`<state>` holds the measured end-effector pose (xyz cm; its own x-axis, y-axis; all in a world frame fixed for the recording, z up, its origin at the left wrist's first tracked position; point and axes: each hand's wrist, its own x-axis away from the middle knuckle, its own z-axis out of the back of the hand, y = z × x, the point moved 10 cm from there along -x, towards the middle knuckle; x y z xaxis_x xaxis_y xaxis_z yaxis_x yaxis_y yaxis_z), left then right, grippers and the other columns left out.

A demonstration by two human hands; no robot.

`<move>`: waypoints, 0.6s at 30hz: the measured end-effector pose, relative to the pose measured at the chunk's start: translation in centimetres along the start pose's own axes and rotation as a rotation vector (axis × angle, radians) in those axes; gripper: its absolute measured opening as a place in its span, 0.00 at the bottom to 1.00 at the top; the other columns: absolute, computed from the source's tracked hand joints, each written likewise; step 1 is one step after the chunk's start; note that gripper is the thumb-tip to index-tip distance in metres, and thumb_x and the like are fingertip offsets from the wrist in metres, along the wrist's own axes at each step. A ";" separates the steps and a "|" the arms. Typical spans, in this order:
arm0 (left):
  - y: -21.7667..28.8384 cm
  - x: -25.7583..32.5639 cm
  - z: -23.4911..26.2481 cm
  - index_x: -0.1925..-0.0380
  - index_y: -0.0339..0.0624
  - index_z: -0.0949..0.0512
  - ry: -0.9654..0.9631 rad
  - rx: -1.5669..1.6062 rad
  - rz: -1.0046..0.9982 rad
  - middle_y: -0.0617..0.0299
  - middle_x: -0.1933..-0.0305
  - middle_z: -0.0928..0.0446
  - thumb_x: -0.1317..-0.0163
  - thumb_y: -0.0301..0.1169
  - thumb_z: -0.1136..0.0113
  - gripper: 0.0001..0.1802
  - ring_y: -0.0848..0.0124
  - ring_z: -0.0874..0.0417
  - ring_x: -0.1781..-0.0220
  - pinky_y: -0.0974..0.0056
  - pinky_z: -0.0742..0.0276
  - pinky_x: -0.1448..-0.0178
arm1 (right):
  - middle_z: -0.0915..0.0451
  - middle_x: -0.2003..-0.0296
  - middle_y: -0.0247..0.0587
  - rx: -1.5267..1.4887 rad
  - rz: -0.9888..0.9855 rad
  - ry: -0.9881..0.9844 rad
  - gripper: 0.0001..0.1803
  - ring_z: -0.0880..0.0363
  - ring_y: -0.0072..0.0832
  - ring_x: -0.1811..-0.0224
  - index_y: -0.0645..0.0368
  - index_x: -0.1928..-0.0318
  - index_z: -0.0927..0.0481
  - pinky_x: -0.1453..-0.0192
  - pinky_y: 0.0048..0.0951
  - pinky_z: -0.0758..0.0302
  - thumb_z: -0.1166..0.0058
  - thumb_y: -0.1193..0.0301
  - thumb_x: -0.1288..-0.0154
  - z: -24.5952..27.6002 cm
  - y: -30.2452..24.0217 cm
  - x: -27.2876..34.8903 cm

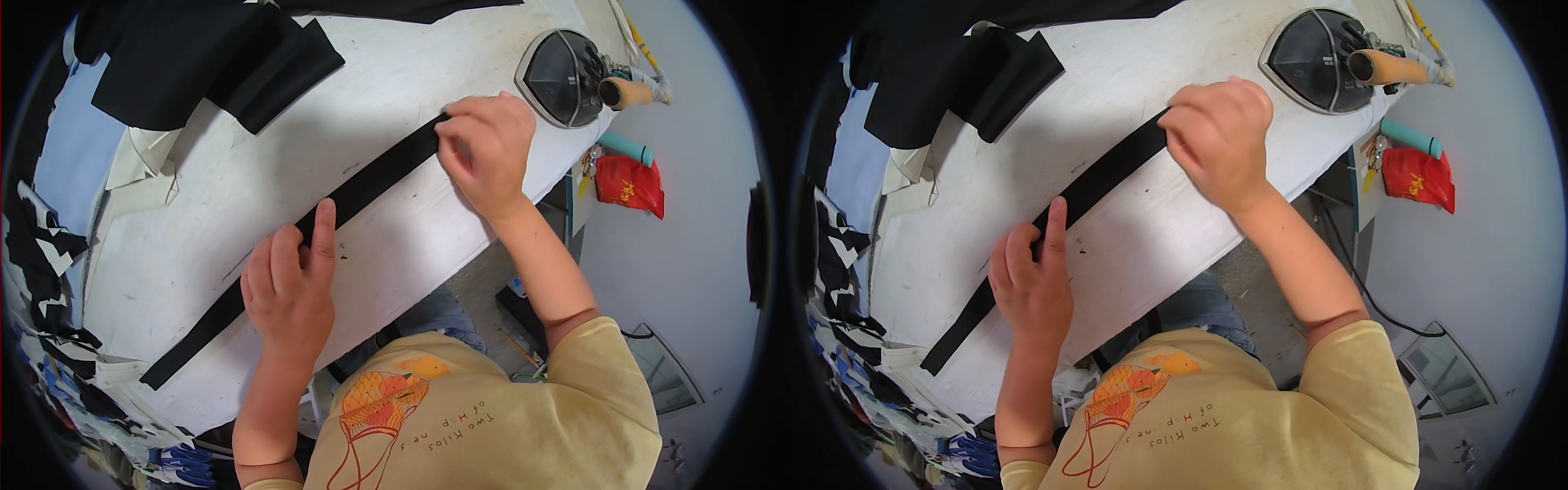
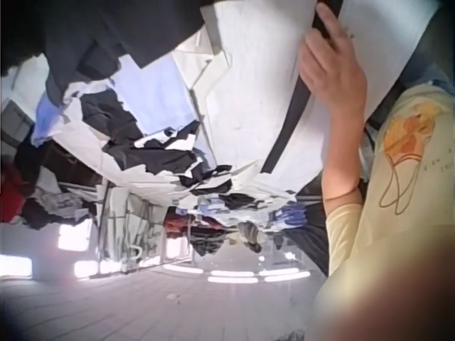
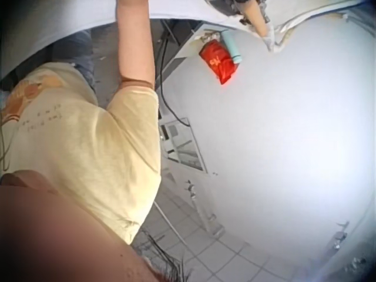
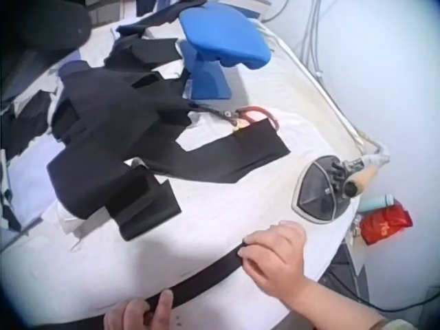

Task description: Ironing and preparing strips of black fabric for sewing.

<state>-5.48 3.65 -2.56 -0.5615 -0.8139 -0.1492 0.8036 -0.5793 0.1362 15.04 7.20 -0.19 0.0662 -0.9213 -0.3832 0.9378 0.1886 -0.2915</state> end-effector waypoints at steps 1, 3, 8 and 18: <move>0.0 0.0 0.1 0.43 0.57 0.19 0.000 -0.014 -0.004 0.66 0.54 0.31 0.47 0.17 0.44 0.31 0.68 0.28 0.53 0.66 0.27 0.53 | 0.21 0.64 0.29 0.015 0.140 -0.012 0.07 0.26 0.30 0.61 0.52 0.71 0.21 0.51 0.35 0.32 0.36 0.71 0.53 -0.1 -1.2 0.1; 0.1 -0.2 0.2 0.43 0.57 0.20 -0.016 -0.009 -0.014 0.66 0.54 0.31 0.47 0.17 0.44 0.31 0.67 0.28 0.52 0.66 0.28 0.53 | 0.18 0.58 0.27 0.023 0.280 -0.050 0.07 0.23 0.29 0.56 0.51 0.66 0.17 0.47 0.36 0.29 0.41 0.72 0.48 -0.1 -2.1 1.0; 0.9 -0.9 0.3 0.40 0.50 0.23 -0.108 0.047 -0.013 0.61 0.53 0.29 0.46 0.20 0.42 0.30 0.62 0.26 0.51 0.61 0.29 0.48 | 0.19 0.46 0.30 0.046 0.278 -0.237 0.17 0.24 0.30 0.45 0.53 0.53 0.17 0.40 0.39 0.30 0.41 0.71 0.45 0.1 -1.3 2.8; 7.0 -7.1 -0.7 0.47 0.38 0.20 -0.044 0.300 -0.129 0.65 0.39 0.23 0.47 0.22 0.42 0.24 0.65 0.24 0.61 0.65 0.23 0.60 | 0.35 0.30 0.25 0.035 0.182 -0.448 0.33 0.37 0.26 0.30 0.48 0.36 0.27 0.29 0.39 0.40 0.40 0.60 0.43 -0.3 -0.4 4.3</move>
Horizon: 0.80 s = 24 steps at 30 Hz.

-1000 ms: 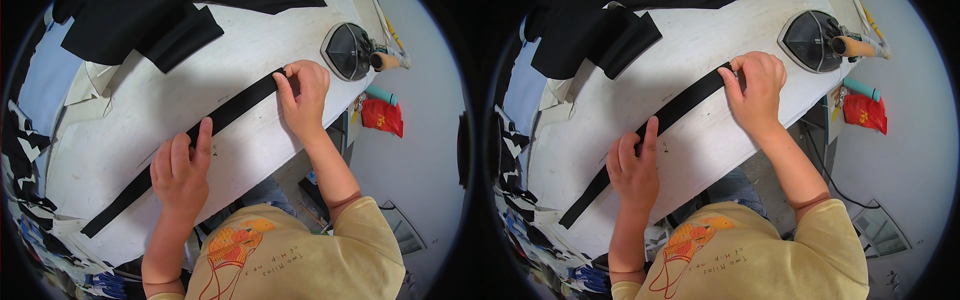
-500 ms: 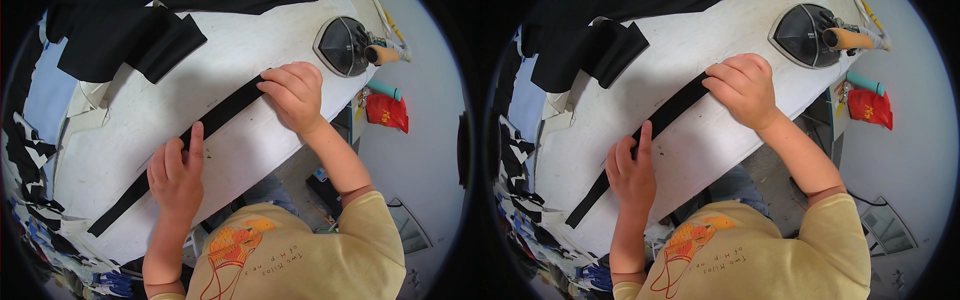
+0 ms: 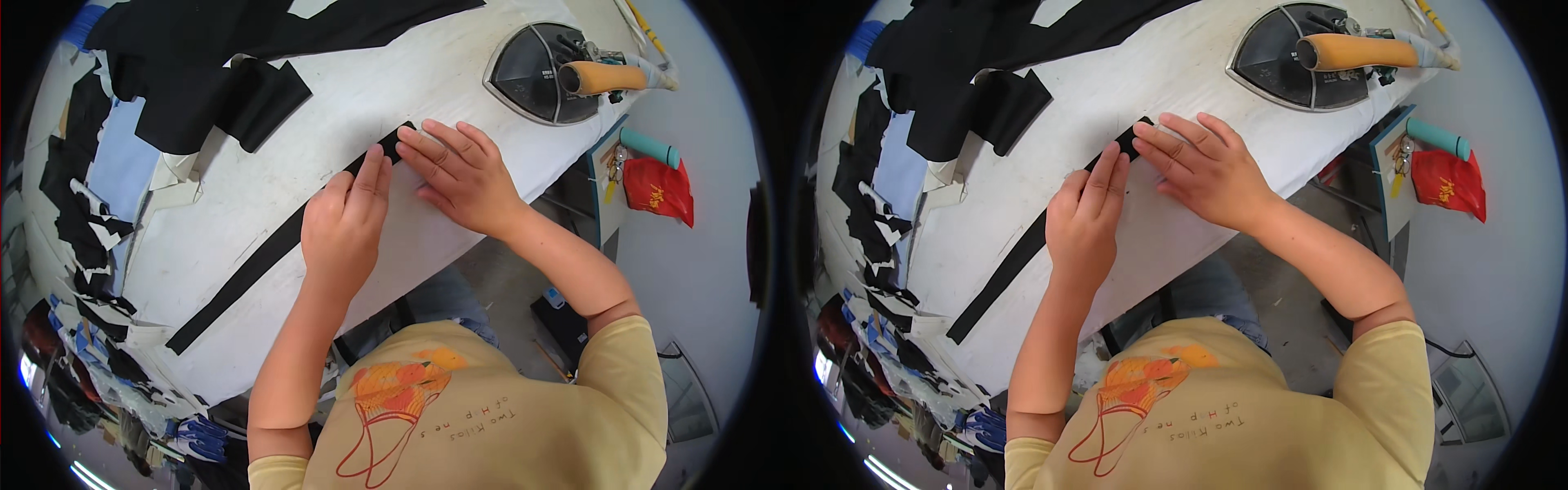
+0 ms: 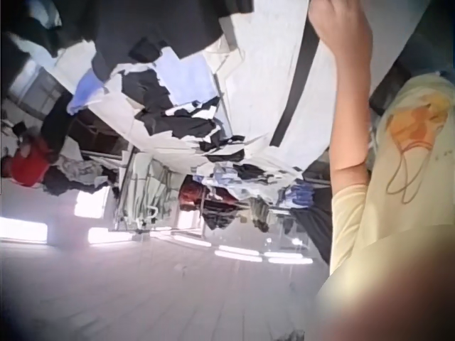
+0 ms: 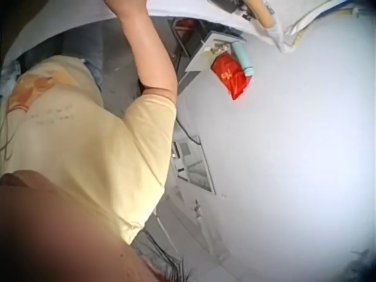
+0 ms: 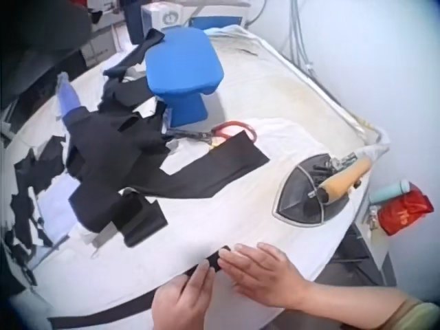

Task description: Ironing and preparing strips of black fabric for sewing.

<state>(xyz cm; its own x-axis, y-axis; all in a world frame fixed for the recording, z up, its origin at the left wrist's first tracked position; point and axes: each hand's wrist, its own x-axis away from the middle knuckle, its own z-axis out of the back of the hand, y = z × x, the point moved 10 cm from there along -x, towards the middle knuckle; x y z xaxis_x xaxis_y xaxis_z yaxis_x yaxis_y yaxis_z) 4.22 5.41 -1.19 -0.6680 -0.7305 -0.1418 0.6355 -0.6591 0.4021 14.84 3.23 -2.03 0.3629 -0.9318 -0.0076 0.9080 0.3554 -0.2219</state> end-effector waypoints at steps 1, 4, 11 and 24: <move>0.2 -0.1 -0.1 0.47 0.38 0.20 -0.004 -0.009 -0.005 0.65 0.39 0.23 0.47 0.22 0.42 0.24 0.65 0.24 0.61 0.65 0.23 0.60 | 0.35 0.30 0.25 -0.005 -0.003 0.009 0.33 0.37 0.26 0.30 0.48 0.36 0.27 0.29 0.39 0.40 0.40 0.60 0.43 0.2 0.3 0.2; 0.7 -0.4 -0.2 0.48 0.39 0.20 -0.002 -0.085 -0.027 0.65 0.40 0.22 0.48 0.22 0.40 0.24 0.66 0.25 0.59 0.65 0.23 0.59 | 0.35 0.30 0.27 0.021 -0.003 0.027 0.34 0.38 0.26 0.29 0.47 0.34 0.29 0.28 0.38 0.41 0.40 0.60 0.43 1.2 1.7 0.7; 0.6 0.3 0.3 0.47 0.41 0.20 0.053 -0.168 -0.018 0.68 0.38 0.24 0.48 0.23 0.40 0.25 0.66 0.25 0.58 0.65 0.24 0.58 | 0.20 0.57 0.41 0.251 -0.125 0.102 0.24 0.23 0.44 0.53 0.54 0.50 0.22 0.49 0.41 0.29 0.34 0.65 0.50 14.9 15.2 0.3; -0.7 2.4 1.2 0.46 0.43 0.21 0.125 -0.026 0.003 0.64 0.42 0.22 0.50 0.22 0.40 0.26 0.64 0.21 0.51 0.63 0.22 0.53 | 0.23 0.70 0.37 0.017 0.192 -0.229 0.17 0.19 0.41 0.66 0.51 0.63 0.27 0.66 0.41 0.25 0.35 0.72 0.53 8.9 3.3 -4.0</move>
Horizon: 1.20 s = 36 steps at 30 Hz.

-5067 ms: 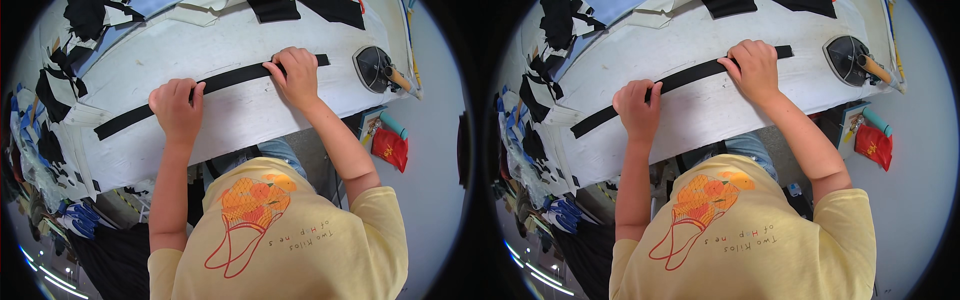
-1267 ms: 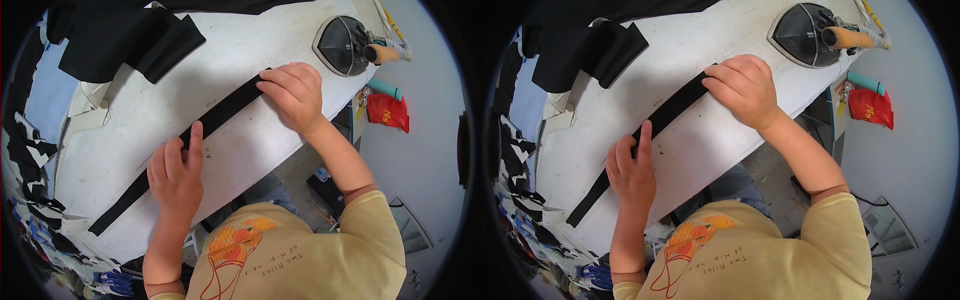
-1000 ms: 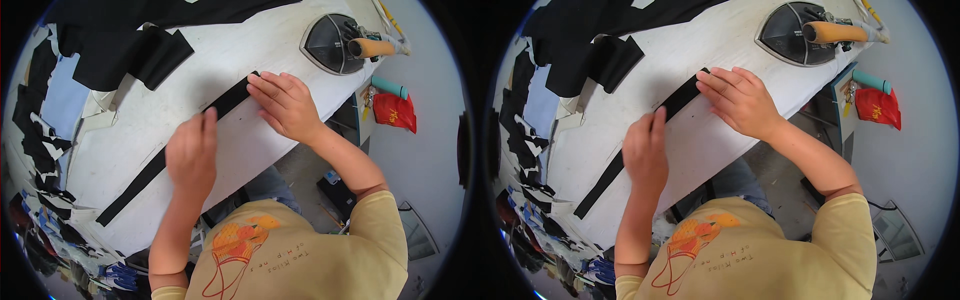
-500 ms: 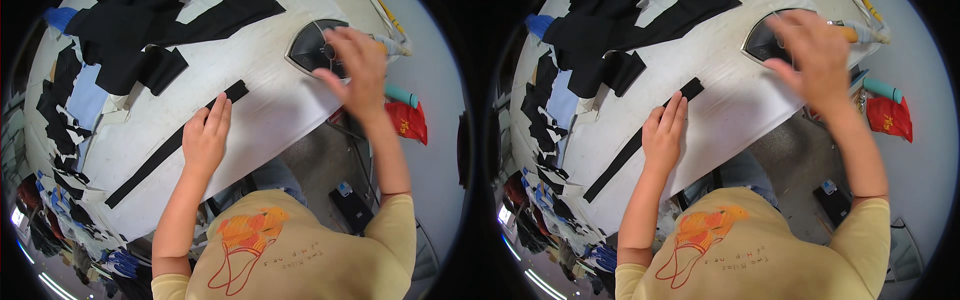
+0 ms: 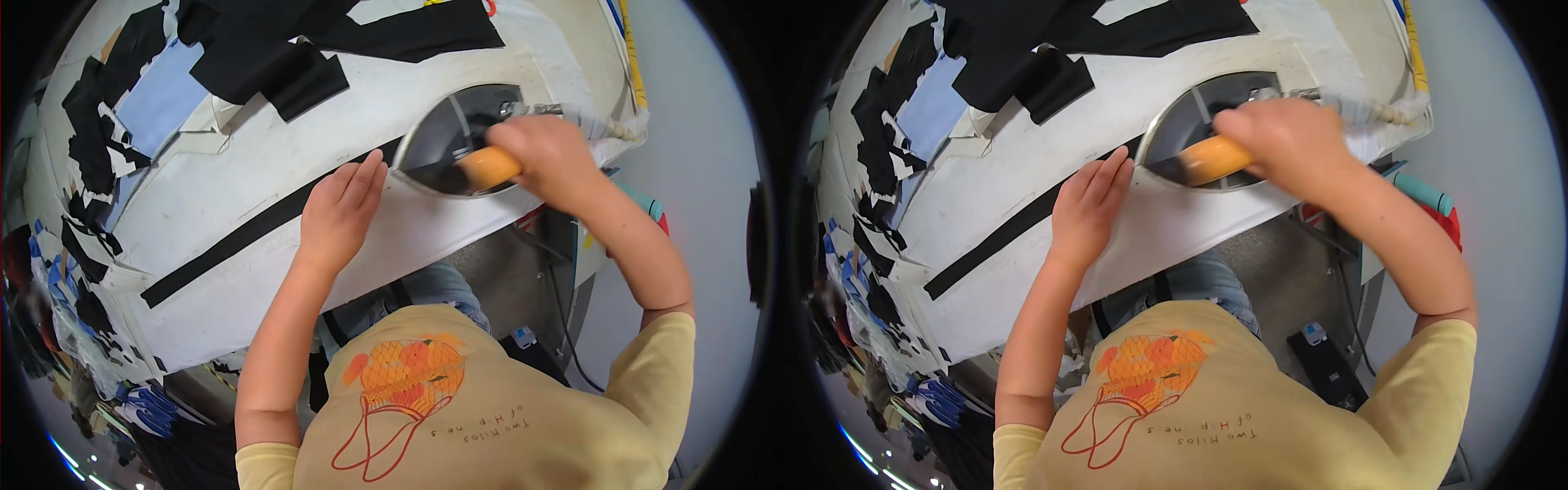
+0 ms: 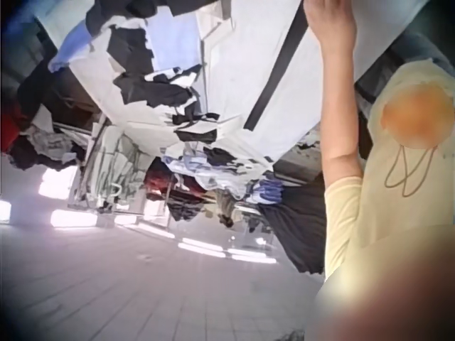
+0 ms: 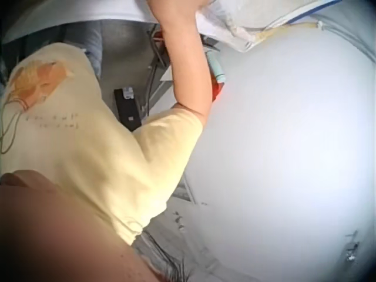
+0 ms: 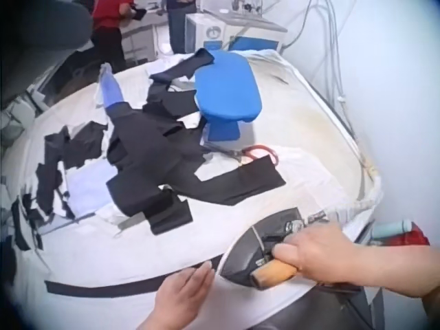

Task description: Ironing and preparing strips of black fabric for sewing.

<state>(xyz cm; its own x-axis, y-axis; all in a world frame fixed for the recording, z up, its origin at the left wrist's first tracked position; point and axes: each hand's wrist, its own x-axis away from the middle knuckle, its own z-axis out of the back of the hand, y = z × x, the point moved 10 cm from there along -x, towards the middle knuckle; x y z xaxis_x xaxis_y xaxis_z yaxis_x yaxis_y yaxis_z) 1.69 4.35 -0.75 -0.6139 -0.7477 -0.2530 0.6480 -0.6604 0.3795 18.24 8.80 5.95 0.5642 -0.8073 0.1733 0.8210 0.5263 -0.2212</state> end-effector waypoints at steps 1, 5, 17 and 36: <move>-0.3 0.4 0.4 0.46 0.43 0.21 0.000 0.003 0.015 0.64 0.42 0.22 0.50 0.22 0.40 0.26 0.64 0.21 0.51 0.63 0.22 0.53 | 0.24 0.71 0.37 0.011 0.007 -0.021 0.15 0.20 0.41 0.67 0.51 0.63 0.27 0.67 0.41 0.25 0.36 0.73 0.52 -0.5 -1.8 -1.2; -5.7 4.5 2.4 0.53 0.42 0.19 -0.008 0.285 0.405 0.56 0.51 0.19 0.41 0.25 0.40 0.15 0.57 0.20 0.48 0.56 0.25 0.44 | 0.27 0.69 0.37 0.052 -0.051 -0.042 0.12 0.21 0.40 0.69 0.53 0.64 0.27 0.69 0.39 0.26 0.39 0.73 0.49 -1.2 -3.5 -2.4; -12.3 13.5 8.2 0.57 0.47 0.19 0.090 -0.089 0.622 0.67 0.62 0.23 0.44 0.31 0.32 0.13 0.67 0.24 0.55 0.48 0.39 0.30 | 0.24 0.44 0.35 0.014 -0.182 -0.126 0.14 0.19 0.44 0.62 0.55 0.64 0.25 0.62 0.41 0.21 0.38 0.77 0.53 -1.6 -3.1 -3.3; -14.9 16.5 10.2 0.67 0.47 0.24 0.111 -0.139 0.733 0.69 0.68 0.25 0.37 0.38 0.36 0.09 0.66 0.26 0.62 0.46 0.48 0.28 | 0.25 0.45 0.37 0.037 -0.158 -0.169 0.15 0.17 0.42 0.65 0.55 0.63 0.25 0.66 0.39 0.21 0.36 0.77 0.52 -3.6 -10.6 -6.7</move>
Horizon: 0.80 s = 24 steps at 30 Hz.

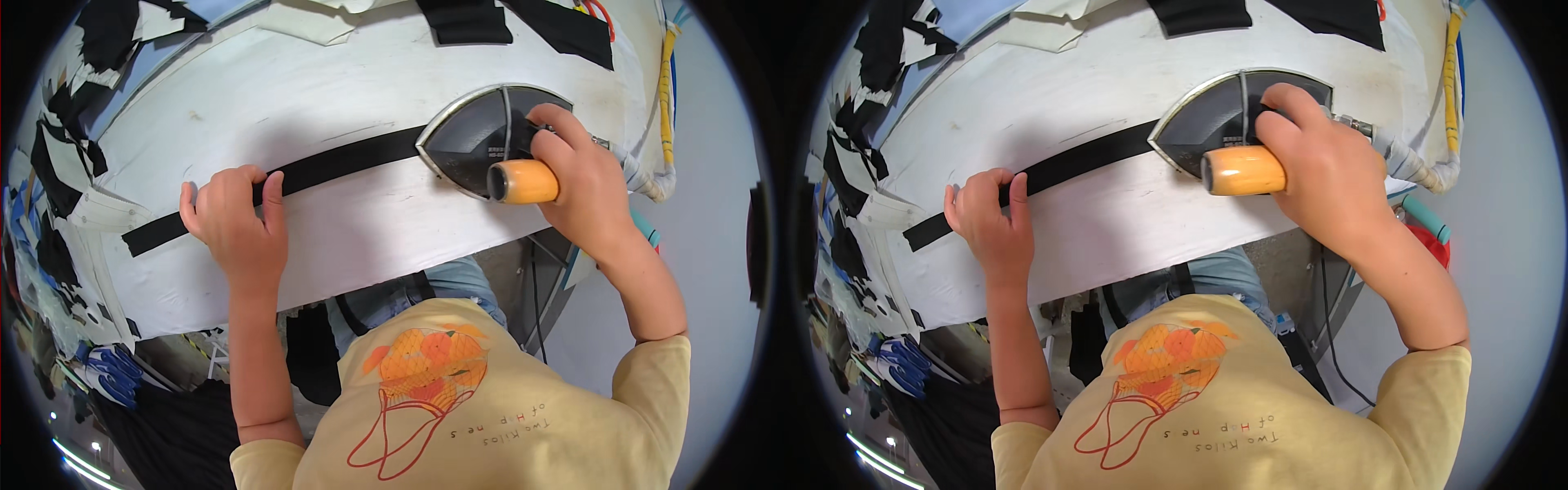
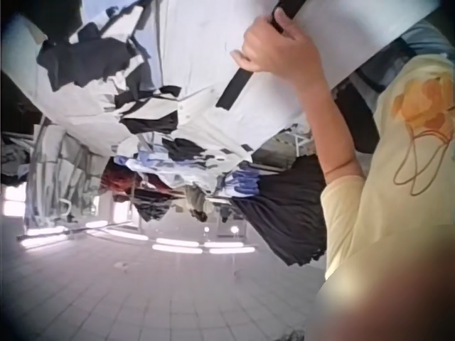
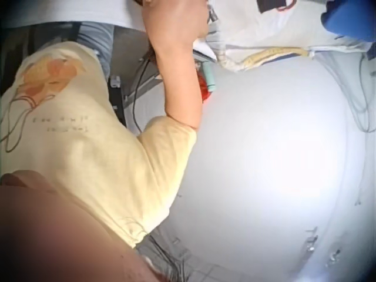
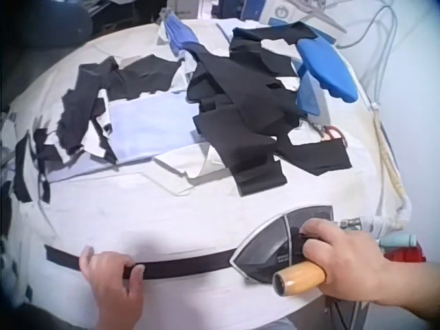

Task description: Ironing and preparing strips of black fabric for sewing.

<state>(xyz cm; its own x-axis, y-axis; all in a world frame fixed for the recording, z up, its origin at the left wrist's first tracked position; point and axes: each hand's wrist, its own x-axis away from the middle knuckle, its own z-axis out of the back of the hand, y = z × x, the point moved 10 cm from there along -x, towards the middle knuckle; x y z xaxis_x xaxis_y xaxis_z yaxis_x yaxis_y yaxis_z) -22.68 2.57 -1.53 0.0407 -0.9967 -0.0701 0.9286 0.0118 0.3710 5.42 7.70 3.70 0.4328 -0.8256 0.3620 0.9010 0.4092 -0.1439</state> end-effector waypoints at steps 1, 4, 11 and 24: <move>-0.3 0.0 0.2 0.68 0.48 0.24 0.003 -0.008 -0.002 0.69 0.68 0.25 0.37 0.38 0.36 0.09 0.66 0.26 0.62 0.46 0.48 0.28 | 0.25 0.45 0.37 -0.002 -0.001 0.006 0.14 0.18 0.43 0.65 0.56 0.63 0.25 0.65 0.39 0.21 0.36 0.77 0.52 0.1 0.0 0.0; -1.2 0.2 0.3 0.69 0.48 0.25 0.010 -0.007 -0.001 0.69 0.69 0.26 0.36 0.37 0.37 0.08 0.66 0.27 0.62 0.46 0.47 0.28 | 0.24 0.45 0.37 -0.011 -0.018 0.009 0.14 0.19 0.44 0.65 0.57 0.67 0.28 0.64 0.38 0.22 0.35 0.76 0.52 0.5 -0.3 0.0; -2.0 0.5 0.2 0.70 0.50 0.26 0.051 -0.002 -0.025 0.69 0.68 0.27 0.39 0.38 0.34 0.10 0.67 0.27 0.61 0.45 0.45 0.29 | 0.24 0.45 0.39 -0.060 -0.025 0.029 0.15 0.20 0.45 0.65 0.58 0.71 0.30 0.63 0.37 0.24 0.33 0.75 0.53 0.7 -0.6 -0.3; -2.6 0.7 -0.1 0.71 0.51 0.27 0.077 -0.020 -0.012 0.69 0.67 0.29 0.40 0.39 0.33 0.11 0.66 0.27 0.60 0.47 0.46 0.29 | 0.25 0.44 0.40 -0.028 0.049 0.019 0.14 0.18 0.44 0.67 0.56 0.66 0.26 0.66 0.39 0.21 0.35 0.75 0.52 0.1 -6.9 -2.1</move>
<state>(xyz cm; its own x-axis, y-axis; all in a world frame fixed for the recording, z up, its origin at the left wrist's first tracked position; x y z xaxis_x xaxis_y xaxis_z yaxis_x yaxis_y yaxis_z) -25.08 1.85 -2.61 0.0574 -0.9877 -0.1457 0.9364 0.0026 0.3510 -1.69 6.66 3.99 0.4767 -0.8121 0.3365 0.8791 0.4386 -0.1867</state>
